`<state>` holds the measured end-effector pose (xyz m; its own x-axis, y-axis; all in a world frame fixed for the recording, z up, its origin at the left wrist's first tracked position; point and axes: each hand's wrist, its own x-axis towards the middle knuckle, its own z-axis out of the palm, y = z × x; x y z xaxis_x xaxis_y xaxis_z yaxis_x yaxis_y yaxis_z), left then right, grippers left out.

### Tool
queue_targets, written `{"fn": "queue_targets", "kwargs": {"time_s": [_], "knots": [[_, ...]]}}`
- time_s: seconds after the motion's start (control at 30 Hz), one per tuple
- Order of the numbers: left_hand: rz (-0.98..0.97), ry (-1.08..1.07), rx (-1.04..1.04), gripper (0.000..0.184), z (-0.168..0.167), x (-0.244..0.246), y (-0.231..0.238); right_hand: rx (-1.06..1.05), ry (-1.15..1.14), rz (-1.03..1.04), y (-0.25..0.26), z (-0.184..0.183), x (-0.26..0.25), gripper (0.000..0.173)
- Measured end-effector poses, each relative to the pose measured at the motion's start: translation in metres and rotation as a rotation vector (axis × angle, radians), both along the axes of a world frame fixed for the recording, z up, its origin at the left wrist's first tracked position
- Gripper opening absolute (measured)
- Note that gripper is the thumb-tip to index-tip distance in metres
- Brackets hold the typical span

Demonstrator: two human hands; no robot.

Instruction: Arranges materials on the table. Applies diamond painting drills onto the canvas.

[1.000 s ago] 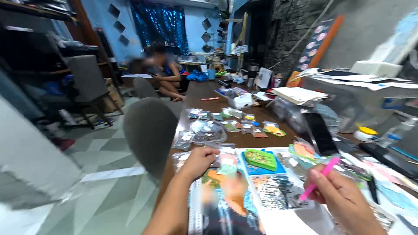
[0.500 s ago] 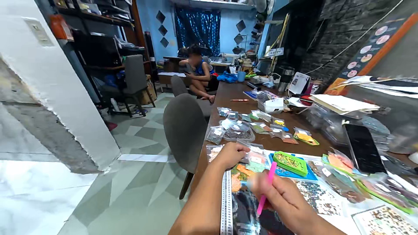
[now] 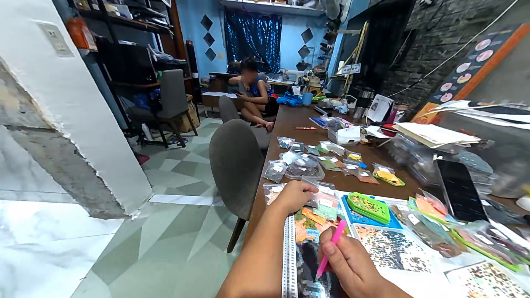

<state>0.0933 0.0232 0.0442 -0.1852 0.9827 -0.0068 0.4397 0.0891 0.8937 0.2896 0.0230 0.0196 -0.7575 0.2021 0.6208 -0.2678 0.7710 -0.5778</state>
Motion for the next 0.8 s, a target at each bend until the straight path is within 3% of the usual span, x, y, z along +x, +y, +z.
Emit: {"fn": "queue_targets", "kwargs": {"time_s": [0.47, 0.7, 0.8], "knots": [[-0.005, 0.014, -0.042, 0.026, 0.004, -0.001, 0.001, 0.031, -0.028, 0.025, 0.0, 0.0, -0.001, 0.046], [-0.004, -0.003, -0.044, 0.026, 0.005, 0.0, 0.001, 0.205, -0.035, 0.133, 0.003, 0.009, -0.002, 0.043], [-0.008, -0.005, -0.043, 0.025, 0.005, 0.0, 0.001, 0.163, -0.067, 0.129, 0.003, 0.01, -0.001, 0.044]]}}
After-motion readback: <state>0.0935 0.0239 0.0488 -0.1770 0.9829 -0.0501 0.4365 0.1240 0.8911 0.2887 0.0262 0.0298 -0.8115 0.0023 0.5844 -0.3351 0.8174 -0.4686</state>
